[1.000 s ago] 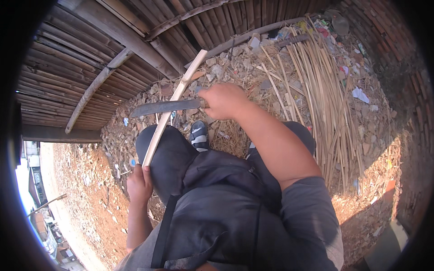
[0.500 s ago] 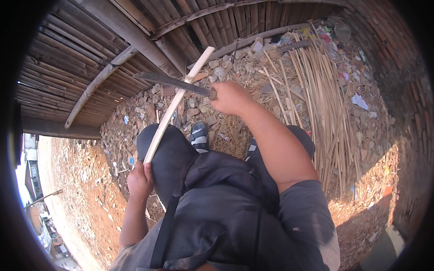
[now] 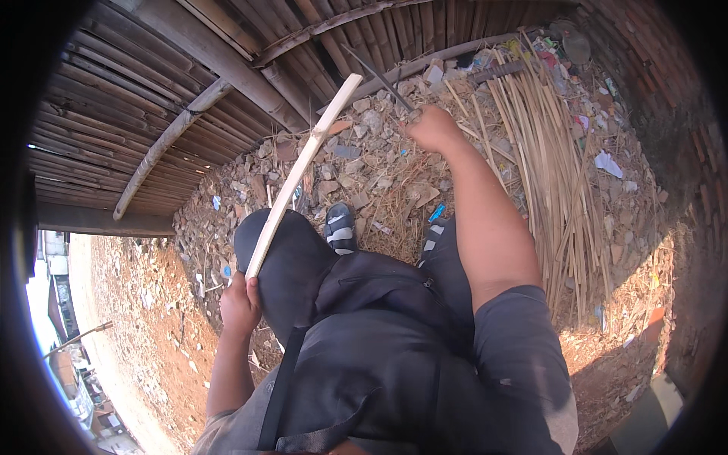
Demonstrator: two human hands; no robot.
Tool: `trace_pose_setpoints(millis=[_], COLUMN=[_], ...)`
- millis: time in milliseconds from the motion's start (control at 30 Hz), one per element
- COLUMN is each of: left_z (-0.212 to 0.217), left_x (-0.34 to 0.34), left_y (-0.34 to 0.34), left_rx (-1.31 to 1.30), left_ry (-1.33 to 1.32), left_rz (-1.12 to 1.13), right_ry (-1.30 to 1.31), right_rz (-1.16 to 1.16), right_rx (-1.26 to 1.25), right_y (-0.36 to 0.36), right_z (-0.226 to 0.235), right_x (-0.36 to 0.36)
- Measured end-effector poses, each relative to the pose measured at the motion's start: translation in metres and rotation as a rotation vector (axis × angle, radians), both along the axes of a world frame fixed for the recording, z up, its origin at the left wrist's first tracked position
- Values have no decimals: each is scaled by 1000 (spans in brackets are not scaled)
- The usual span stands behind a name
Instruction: The person holds bamboo strips and shaves them down using a knife.
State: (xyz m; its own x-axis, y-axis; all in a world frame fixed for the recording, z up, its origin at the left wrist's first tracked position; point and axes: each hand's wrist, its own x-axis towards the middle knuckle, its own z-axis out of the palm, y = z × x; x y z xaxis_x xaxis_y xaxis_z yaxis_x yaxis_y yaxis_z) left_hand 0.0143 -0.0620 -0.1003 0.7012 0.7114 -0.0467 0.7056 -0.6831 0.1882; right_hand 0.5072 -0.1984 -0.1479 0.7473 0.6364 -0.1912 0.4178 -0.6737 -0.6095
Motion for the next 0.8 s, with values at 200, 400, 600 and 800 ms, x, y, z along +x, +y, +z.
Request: trace_pose_setpoints(millis=[200, 400, 600, 800], left_z=[10, 6, 7, 40], left_x=[14, 4, 9, 6], left_y=[-8, -7, -5, 19], left_rx=[-29, -10, -2, -420], left_ry=[12, -26, -27, -3], left_rz=[30, 27, 24, -53], right_ry=[-4, -181, -242, -110], right_rz=[77, 90, -166, -104], right_rx=[80, 41, 176, 480], right_y=[-6, -11, -24, -8], right_z=[46, 52, 29, 53], right_x=[-42, -35, -10, -41])
